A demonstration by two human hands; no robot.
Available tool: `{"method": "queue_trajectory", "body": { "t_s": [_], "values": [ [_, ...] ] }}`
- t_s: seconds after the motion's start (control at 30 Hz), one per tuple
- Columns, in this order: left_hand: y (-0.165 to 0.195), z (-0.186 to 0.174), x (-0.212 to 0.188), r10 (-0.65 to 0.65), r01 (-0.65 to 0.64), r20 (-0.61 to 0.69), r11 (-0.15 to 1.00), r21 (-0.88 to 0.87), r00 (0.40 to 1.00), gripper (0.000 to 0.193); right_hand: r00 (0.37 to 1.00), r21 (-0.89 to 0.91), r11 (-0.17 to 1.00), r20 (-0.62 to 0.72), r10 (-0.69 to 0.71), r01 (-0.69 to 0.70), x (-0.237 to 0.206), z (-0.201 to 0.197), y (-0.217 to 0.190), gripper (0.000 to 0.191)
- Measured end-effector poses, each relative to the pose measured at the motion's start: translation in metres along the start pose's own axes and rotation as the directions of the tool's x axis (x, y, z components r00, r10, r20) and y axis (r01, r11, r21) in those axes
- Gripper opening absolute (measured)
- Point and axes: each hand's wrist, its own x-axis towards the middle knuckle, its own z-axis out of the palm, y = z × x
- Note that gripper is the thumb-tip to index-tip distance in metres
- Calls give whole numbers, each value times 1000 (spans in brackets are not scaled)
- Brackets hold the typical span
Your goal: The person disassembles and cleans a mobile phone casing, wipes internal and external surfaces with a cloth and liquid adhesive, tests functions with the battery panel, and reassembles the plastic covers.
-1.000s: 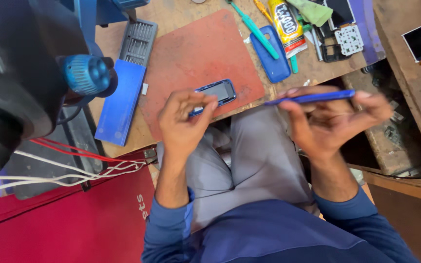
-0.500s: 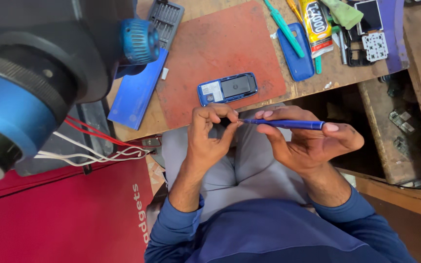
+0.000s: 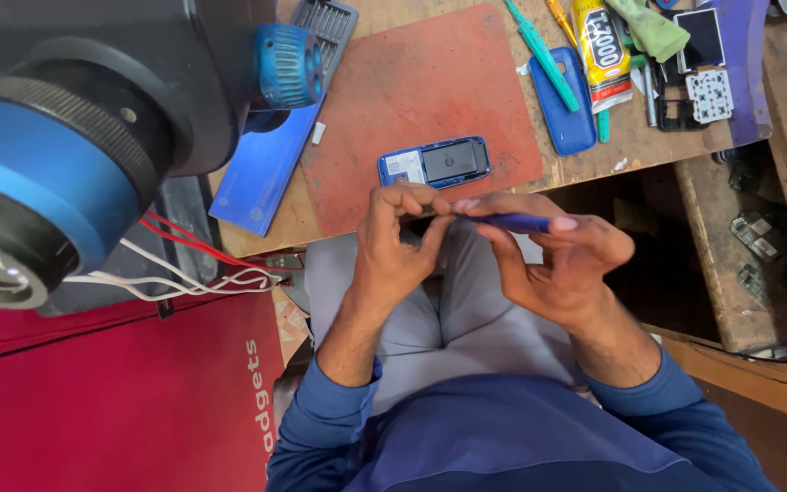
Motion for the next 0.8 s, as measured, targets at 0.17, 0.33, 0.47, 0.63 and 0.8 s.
{"method": "queue_trajectory", "body": {
  "t_s": [0.17,0.33,0.47,0.63,0.8],
  "values": [
    [2,-2,18,-134,134,50,991,-2,990,40,998,63,998,66,-23,19,13,3,13,67],
    [6,-7,32,93,-133,122,915,380,988,45,995,226,972,96,41,-62,16,10,30,68],
    [7,-10,34,103,-174,185,887,427,977,48,992,276,957,114,61,-91,13,11,35,69],
    [5,-11,33,84,-149,169,892,428,982,47,991,259,961,118,69,-97,11,14,37,71],
    [6,-13,34,75,-146,176,889,434,982,48,990,267,958,120,77,-107,10,13,39,70]
  ]
}}
